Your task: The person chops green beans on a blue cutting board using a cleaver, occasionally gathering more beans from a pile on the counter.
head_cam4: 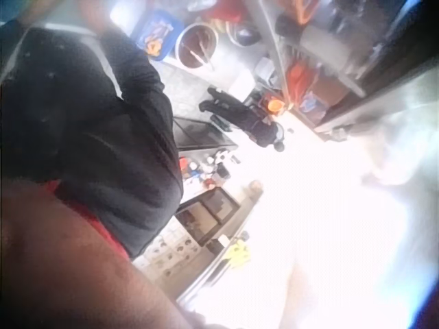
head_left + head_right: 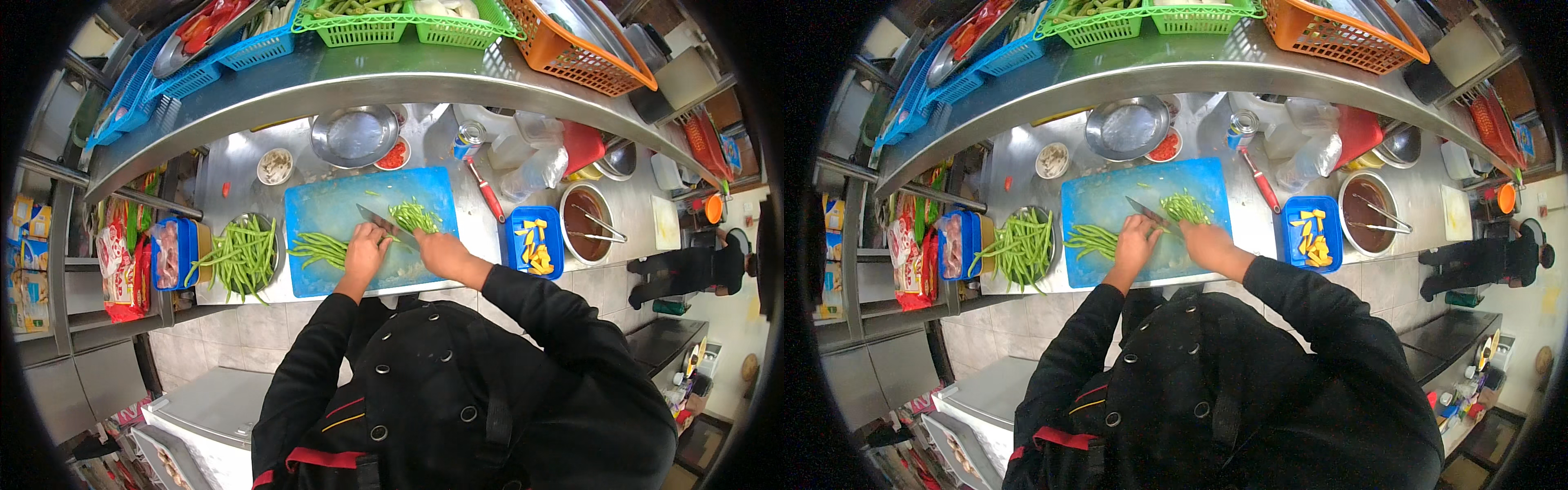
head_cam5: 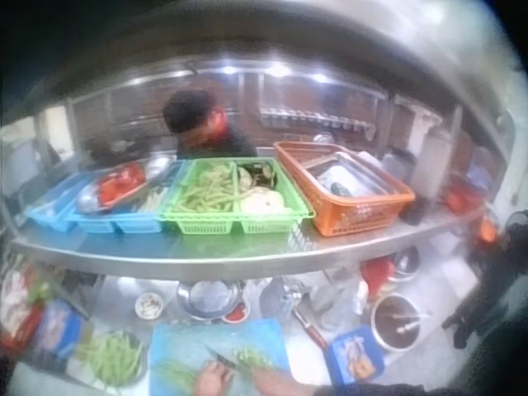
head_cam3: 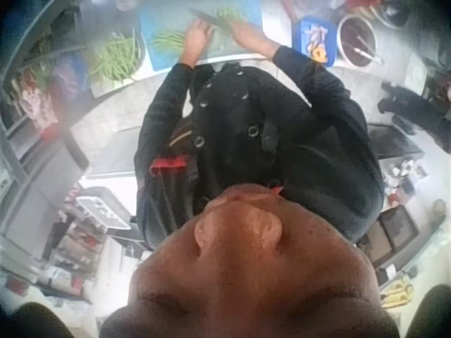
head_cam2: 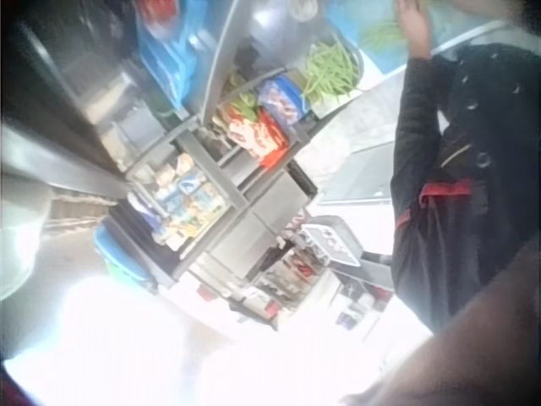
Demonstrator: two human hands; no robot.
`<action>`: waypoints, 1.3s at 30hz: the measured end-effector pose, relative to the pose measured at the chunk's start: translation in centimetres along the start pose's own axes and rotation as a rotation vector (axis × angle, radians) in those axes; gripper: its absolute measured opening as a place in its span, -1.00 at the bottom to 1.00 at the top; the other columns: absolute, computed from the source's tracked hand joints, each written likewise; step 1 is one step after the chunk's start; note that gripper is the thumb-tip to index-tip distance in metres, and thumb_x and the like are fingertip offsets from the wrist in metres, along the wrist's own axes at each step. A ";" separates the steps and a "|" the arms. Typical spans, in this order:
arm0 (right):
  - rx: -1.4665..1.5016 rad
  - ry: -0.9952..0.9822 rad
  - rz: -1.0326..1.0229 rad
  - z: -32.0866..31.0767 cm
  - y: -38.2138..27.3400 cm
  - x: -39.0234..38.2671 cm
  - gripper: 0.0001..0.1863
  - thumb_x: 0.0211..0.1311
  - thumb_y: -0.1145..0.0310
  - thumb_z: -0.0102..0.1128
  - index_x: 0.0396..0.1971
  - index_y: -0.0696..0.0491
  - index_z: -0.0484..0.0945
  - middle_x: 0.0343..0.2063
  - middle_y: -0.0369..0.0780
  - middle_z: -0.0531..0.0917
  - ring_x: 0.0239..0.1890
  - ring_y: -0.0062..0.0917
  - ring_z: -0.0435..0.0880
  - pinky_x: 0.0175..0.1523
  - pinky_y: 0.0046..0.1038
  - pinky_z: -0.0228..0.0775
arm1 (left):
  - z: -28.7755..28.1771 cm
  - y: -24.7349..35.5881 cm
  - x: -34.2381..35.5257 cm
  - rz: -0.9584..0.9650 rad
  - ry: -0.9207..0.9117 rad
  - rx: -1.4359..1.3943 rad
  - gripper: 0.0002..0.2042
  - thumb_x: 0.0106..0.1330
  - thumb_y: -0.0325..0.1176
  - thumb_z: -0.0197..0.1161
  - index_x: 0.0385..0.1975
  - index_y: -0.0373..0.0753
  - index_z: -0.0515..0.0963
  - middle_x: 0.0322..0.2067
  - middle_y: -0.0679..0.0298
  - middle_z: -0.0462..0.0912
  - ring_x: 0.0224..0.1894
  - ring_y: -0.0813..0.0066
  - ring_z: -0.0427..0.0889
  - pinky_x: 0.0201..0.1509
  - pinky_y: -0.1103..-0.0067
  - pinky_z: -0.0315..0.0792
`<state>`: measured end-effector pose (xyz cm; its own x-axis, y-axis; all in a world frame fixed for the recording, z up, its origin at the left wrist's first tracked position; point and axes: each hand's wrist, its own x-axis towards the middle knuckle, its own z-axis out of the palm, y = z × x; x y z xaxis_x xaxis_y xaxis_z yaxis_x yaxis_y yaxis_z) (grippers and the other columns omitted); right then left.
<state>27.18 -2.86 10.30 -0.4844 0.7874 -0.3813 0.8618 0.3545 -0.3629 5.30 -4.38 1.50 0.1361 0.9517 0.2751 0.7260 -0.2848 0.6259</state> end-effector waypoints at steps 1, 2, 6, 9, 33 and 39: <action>0.033 0.028 0.006 1.0 0.1 0.3 -0.69 0.37 0.43 0.01 0.06 0.17 0.45 -0.34 0.14 0.75 -0.26 0.07 0.78 -0.16 0.06 0.61 | 0.0 0.0 0.1 0.011 -0.007 -0.007 -0.85 0.19 -0.43 0.44 -0.27 -0.27 0.70 -0.20 0.15 0.67 -0.03 0.06 0.62 0.06 0.26 0.54; 0.066 0.056 0.012 2.2 0.0 1.0 -0.70 0.37 0.44 0.01 0.06 0.17 0.46 -0.33 0.13 0.75 -0.25 0.07 0.78 -0.15 0.05 0.61 | 0.1 -0.3 0.0 0.037 -0.012 -0.016 -0.86 0.19 -0.44 0.43 -0.27 -0.27 0.70 -0.21 0.16 0.67 -0.04 0.07 0.62 0.06 0.26 0.55; 0.005 -0.003 -0.029 -0.2 -1.3 2.1 -0.69 0.37 0.45 0.00 0.07 0.15 0.47 -0.32 0.12 0.76 -0.25 0.07 0.79 -0.15 0.04 0.63 | -0.2 -1.5 -0.2 0.075 -0.024 -0.006 -0.89 0.21 -0.48 0.39 -0.28 -0.26 0.70 -0.23 0.18 0.68 -0.05 0.09 0.65 0.04 0.28 0.57; 0.015 -0.029 -0.019 -0.9 -0.5 -0.1 -0.67 0.38 0.45 -0.02 0.09 0.16 0.46 -0.36 0.12 0.75 -0.28 0.07 0.79 -0.17 0.03 0.63 | 0.3 -1.7 -0.2 0.060 -0.007 0.000 -0.90 0.20 -0.49 0.39 -0.29 -0.26 0.70 -0.23 0.17 0.68 -0.05 0.09 0.65 0.04 0.29 0.58; 0.008 -0.060 0.016 -1.3 -1.1 0.8 -0.67 0.36 0.45 0.00 0.09 0.14 0.45 -0.26 0.17 0.74 -0.17 0.09 0.77 -0.08 0.07 0.60 | 0.3 -1.9 -0.4 0.016 0.039 0.023 -0.86 0.20 -0.40 0.45 -0.28 -0.26 0.71 -0.28 0.14 0.72 -0.13 0.06 0.67 -0.02 0.25 0.57; 0.072 0.051 -0.036 1.4 -1.1 4.6 -0.65 0.34 0.39 0.12 0.07 0.19 0.41 -0.34 0.18 0.72 -0.24 0.14 0.74 -0.10 0.09 0.58 | 0.1 -1.5 -0.1 -0.004 0.032 0.011 -0.88 0.23 -0.39 0.42 -0.29 -0.24 0.71 -0.29 0.17 0.70 -0.12 0.08 0.65 -0.02 0.26 0.56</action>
<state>23.80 -0.32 7.74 -0.5048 0.8002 -0.3239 0.8300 0.3469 -0.4367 4.31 -4.05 0.47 0.1114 0.9486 0.2961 0.7338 -0.2795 0.6193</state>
